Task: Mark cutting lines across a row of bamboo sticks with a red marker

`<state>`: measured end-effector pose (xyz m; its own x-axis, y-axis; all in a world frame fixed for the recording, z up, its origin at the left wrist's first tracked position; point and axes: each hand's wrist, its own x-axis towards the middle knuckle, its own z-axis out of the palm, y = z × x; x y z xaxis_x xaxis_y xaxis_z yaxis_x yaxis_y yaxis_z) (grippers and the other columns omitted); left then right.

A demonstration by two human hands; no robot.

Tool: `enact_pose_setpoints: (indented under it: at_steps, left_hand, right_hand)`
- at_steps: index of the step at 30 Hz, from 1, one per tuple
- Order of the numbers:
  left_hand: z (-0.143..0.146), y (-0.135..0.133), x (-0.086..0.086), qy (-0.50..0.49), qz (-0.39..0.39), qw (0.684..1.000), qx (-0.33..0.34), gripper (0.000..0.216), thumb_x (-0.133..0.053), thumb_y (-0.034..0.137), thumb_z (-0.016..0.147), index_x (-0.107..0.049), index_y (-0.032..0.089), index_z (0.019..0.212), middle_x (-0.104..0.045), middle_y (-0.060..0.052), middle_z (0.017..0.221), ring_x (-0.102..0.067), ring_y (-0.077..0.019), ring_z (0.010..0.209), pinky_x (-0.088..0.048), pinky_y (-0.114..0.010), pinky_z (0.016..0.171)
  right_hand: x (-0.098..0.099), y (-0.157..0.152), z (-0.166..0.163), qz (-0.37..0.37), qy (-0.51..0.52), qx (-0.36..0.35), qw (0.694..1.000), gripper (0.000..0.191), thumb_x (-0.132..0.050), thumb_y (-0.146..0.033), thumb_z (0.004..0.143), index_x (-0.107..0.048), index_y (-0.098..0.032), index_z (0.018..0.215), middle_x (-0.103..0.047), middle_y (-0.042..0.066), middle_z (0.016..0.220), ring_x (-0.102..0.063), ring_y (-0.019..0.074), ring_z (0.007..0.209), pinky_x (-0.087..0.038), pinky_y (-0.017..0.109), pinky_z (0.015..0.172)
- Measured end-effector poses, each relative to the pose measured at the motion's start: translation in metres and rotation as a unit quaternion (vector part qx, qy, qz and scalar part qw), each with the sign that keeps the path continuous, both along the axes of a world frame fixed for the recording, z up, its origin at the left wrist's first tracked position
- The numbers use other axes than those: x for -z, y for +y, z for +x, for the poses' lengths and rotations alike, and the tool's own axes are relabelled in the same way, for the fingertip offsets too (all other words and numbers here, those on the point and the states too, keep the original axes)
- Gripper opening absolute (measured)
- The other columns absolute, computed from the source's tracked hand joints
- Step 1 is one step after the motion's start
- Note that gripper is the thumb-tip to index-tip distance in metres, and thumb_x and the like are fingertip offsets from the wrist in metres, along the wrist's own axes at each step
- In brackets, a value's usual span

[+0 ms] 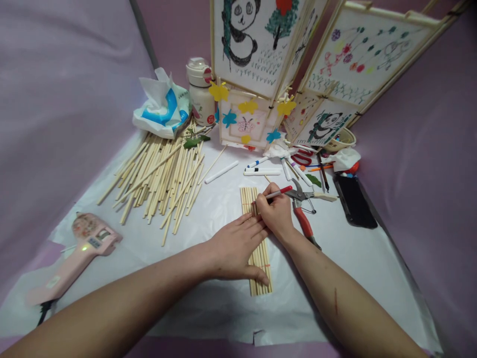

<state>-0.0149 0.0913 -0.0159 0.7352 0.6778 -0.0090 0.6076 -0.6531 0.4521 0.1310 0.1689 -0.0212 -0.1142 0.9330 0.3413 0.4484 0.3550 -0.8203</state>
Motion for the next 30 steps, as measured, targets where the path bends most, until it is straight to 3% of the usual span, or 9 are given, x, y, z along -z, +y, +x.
enact_pose_setpoints:
  at_steps: [30]
  left_hand:
    - [0.0021, 0.0006, -0.0021, -0.022, -0.001, 1.0, -0.005, 0.11, -0.043, 0.09, 0.08, -0.037, 0.011, 0.155, -0.039, -0.018, 0.16, -0.024, -0.0324, 0.154, -0.006, -0.044, 0.128]
  right_hand:
    - [0.0012, -0.0001, 0.0009, 0.014, -0.01, 0.02, 1.0, 0.022, -0.052, -0.023, 0.078, -0.035, -0.026, 0.064, -0.039, -0.009, 0.052, -0.04, 0.0124, 0.049, -0.033, 0.028, 0.053]
